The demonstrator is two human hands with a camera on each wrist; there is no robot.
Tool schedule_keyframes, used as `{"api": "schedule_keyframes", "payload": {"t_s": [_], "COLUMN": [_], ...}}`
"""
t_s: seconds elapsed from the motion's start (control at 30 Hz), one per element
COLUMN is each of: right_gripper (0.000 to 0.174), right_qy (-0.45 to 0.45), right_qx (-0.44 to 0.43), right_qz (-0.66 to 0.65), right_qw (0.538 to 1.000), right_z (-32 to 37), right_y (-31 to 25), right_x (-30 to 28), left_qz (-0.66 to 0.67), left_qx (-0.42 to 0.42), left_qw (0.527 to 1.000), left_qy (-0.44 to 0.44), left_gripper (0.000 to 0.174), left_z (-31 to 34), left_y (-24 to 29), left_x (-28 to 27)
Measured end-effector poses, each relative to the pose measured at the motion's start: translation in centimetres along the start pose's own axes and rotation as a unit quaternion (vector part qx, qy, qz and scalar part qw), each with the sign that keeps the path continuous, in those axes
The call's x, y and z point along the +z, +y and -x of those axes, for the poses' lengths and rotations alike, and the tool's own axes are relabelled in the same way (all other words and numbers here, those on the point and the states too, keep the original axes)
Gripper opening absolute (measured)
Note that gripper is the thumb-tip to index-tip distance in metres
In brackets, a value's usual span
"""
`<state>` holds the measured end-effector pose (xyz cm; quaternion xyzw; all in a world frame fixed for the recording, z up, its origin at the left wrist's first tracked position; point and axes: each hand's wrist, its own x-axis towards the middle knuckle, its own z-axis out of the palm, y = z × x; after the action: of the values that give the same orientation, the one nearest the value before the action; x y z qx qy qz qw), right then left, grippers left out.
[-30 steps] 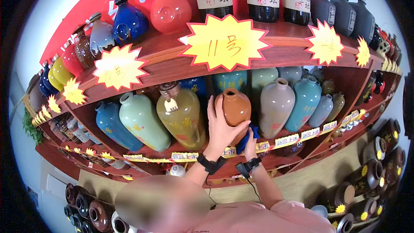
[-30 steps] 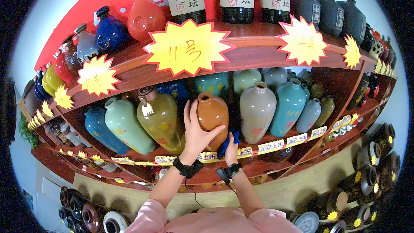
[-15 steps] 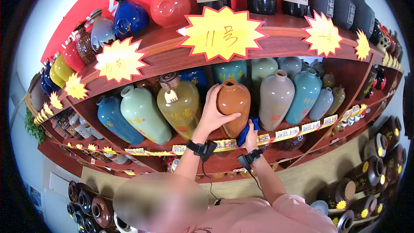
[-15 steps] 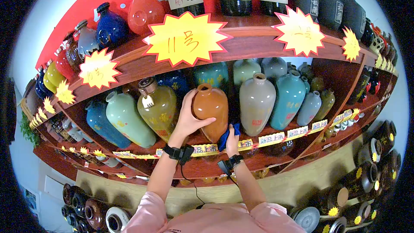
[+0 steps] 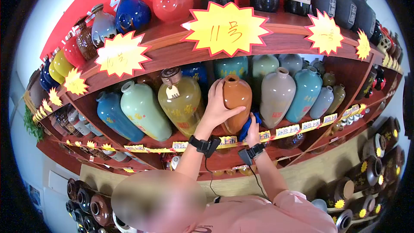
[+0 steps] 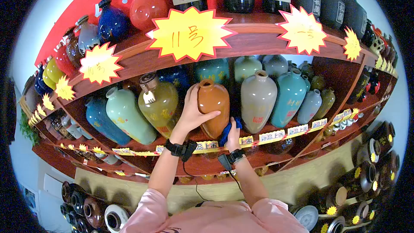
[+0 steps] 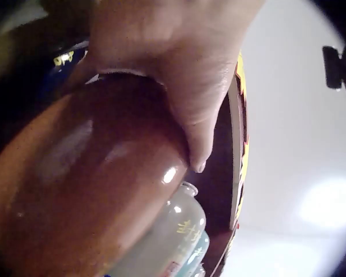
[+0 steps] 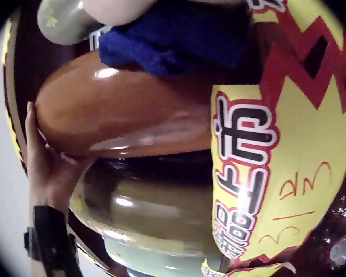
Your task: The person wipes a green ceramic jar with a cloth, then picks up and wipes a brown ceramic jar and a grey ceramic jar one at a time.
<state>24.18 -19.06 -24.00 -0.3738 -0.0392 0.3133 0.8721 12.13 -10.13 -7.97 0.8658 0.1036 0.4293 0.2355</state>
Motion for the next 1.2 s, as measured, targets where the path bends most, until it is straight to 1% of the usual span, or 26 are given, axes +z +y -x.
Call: {"api": "schedule_keyframes", "payload": {"t_s": [0.03,0.07,0.13,0.17,0.23,0.27,0.3,0.33,0.37,0.4,0.5,0.57,0.6,0.63,0.7,0.73,0.77,0.83,0.9,0.93,1.0,1.07,1.1,1.2], "right_gripper": [0.04,0.037,0.037,0.037,0.036,0.038,0.044,0.049,0.055,0.063,0.059,0.054,0.051,0.043,0.039,0.039,0.041,0.043,0.045,0.048,0.049,0.048,0.048,0.046], "right_qy": [0.014,0.015,-0.042,-0.069,-0.119,-0.126,-0.142,-0.152,-0.158,-0.177,-0.158,-0.159,-0.156,-0.131,-0.069,-0.078,-0.073,-0.03,-0.017,0.008,-0.005,0.002,-0.006,-0.027], "right_qx": [0.011,-0.022,-0.127,-0.177,-0.215,-0.272,-0.305,-0.44,-0.556,-0.531,-0.551,-0.458,-0.405,-0.402,-0.317,-0.222,-0.188,-0.122,-0.086,-0.035,-0.076,-0.111,-0.105,-0.101], "right_qz": [-0.018,-0.012,0.064,0.101,0.198,0.269,0.299,0.41,0.503,0.494,0.485,0.368,0.303,0.259,0.229,0.16,0.087,0.032,0.014,0.088,0.107,0.149,0.147,0.144], "right_qw": [1.0,1.0,0.989,0.977,0.949,0.915,0.893,0.785,0.643,0.666,0.66,0.793,0.849,0.868,0.918,0.959,0.975,0.992,0.996,0.995,0.991,0.983,0.984,0.984], "right_z": [0.5,0.7,4.5,5.3,3.8,4.0,4.8,4.2,3.6,3.4,2.9,2.9,3.3,3.9,3.6,2.9,3.3,2.4,0.8,-0.5,-0.1,1.2,1.1,0.3], "right_y": [-1.0,-1.8,-6.0,-7.4,-8.6,-9.2,-10.0,-10.2,-10.1,-9.8,-9.3,-8.4,-7.9,-7.5,-6.1,-5.3,-4.9,-2.5,0.6,2.4,2.4,1.6,1.8,1.9], "right_x": [1.2,2.2,6.3,7.7,8.5,9.4,10.9,11.2,11.3,11.4,10.8,10.5,10.4,10.2,8.4,7.1,6.9,4.4,1.1,-1.5,-1.6,-0.8,-1.1,-1.7], "left_qz": [-0.001,-0.002,-0.005,-0.006,-0.007,-0.007,0.01,0.026,0.042,0.048,0.046,0.045,0.044,0.042,0.037,0.038,0.039,0.039,0.035,0.021,-0.008,-0.026,-0.035,-0.056], "left_qx": [-0.002,-0.004,-0.005,-0.006,0.0,0.004,0.006,0.007,0.009,-0.002,-0.009,-0.019,-0.024,-0.023,-0.02,-0.018,-0.016,-0.013,-0.012,-0.009,-0.004,-0.029,-0.042,-0.097], "left_qw": [1.0,1.0,1.0,1.0,1.0,1.0,1.0,1.0,0.999,0.999,0.999,0.999,0.999,0.999,0.999,0.999,0.999,0.999,0.999,1.0,1.0,0.999,0.998,0.993], "left_qy": [0.0,0.0,-0.007,-0.012,-0.008,-0.006,-0.007,-0.008,-0.008,-0.008,-0.012,-0.011,-0.012,-0.011,-0.005,-0.005,-0.004,-0.002,0.001,0.005,0.008,0.029,0.038,0.037], "left_gripper": [0.106,0.106,0.106,0.106,0.099,0.095,0.09,0.085,0.08,0.069,0.068,0.067,0.066,0.066,0.066,0.065,0.065,0.066,0.066,0.071,0.081,0.094,0.1,0.107], "left_z": [0.0,0.0,-0.1,-0.1,0.2,0.3,0.3,0.4,0.3,0.5,0.4,0.3,0.4,0.5,0.5,0.5,0.5,0.4,0.3,0.2,0.1,0.3,0.5,1.0], "left_y": [0.0,-0.1,0.2,0.3,0.3,0.2,-0.2,-0.9,-0.9,-0.6,-0.4,-0.4,-0.4,-0.3,-0.1,-0.2,-0.4,-0.3,0.1,0.1,0.2,1.0,1.5,2.5], "left_x": [0.0,0.0,-0.2,-0.3,-0.3,-0.3,-0.1,0.0,-0.1,-0.2,-0.2,-0.1,-0.1,-0.2,-0.2,-0.1,0.0,0.0,-0.1,-0.1,0.0,0.1,0.0,0.1]}}
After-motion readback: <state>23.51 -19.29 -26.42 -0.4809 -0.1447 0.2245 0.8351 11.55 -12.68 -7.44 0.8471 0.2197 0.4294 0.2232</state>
